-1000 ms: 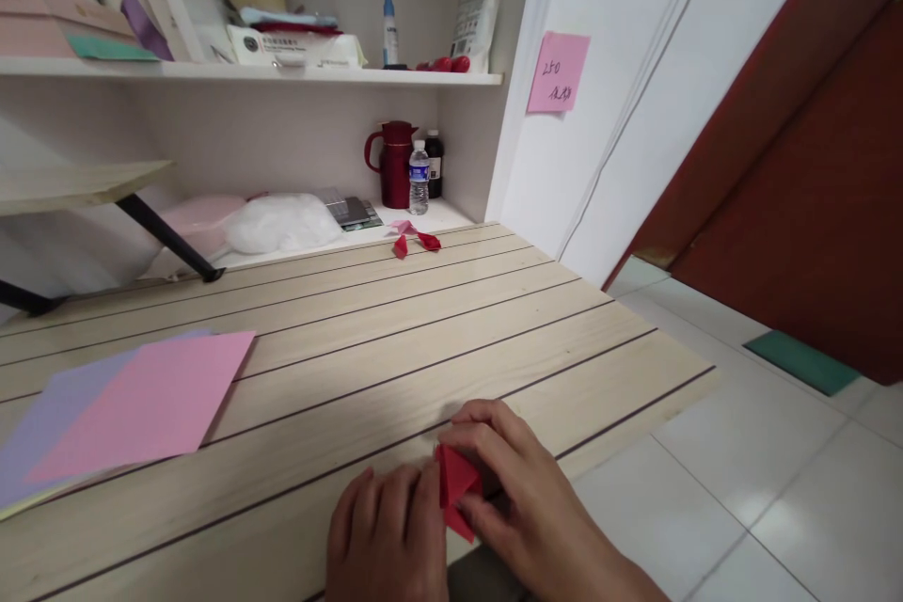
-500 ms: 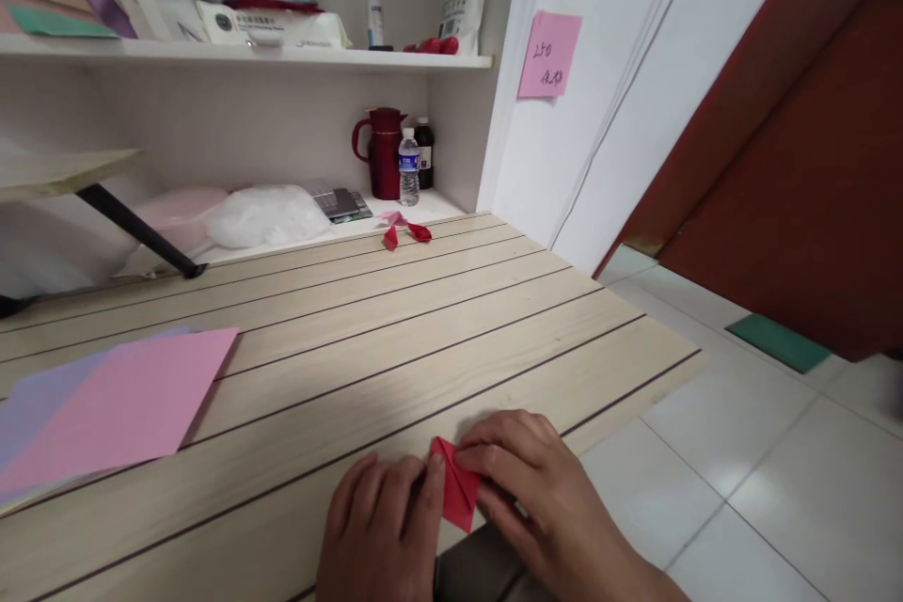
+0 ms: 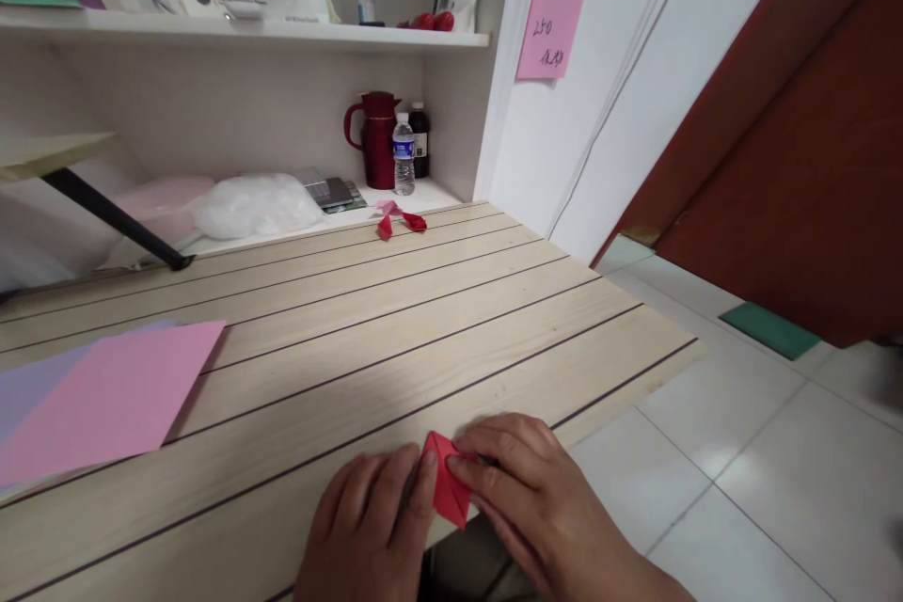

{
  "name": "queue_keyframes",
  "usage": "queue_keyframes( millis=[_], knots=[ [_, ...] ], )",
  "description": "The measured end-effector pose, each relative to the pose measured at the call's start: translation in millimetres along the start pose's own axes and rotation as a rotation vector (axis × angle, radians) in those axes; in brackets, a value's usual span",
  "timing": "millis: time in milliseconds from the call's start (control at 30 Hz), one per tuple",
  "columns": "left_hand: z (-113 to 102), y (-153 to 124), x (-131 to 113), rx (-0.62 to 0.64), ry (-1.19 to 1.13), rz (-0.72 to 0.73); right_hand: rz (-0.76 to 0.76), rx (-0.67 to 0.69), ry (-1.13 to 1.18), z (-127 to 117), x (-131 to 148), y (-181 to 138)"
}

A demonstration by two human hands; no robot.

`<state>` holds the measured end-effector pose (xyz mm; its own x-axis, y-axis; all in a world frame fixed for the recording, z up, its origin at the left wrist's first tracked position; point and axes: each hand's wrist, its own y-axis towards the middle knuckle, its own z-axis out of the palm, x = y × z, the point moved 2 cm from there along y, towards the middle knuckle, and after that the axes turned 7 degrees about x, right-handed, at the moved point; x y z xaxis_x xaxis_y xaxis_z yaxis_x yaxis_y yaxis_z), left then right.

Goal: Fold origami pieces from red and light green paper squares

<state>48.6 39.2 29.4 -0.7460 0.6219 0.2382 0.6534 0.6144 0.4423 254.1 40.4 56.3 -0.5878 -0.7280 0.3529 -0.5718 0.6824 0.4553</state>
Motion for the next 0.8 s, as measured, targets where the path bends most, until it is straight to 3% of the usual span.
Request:
queue_keyframes(
  millis=[300,467,800],
  knots=[
    [-7,-2,-2,0.058,-0.024,0.011,0.026,0.051,0.035,1,-3,-11],
    [-10,1,-5,0.075,-0.028,0.0,-0.014,0.003,0.029,1,-5,-13],
    [-12,-19,-2,-0.096,-0.014,-0.112,-0.01,0.008,-0.112,1,-1,-17]
  ],
)
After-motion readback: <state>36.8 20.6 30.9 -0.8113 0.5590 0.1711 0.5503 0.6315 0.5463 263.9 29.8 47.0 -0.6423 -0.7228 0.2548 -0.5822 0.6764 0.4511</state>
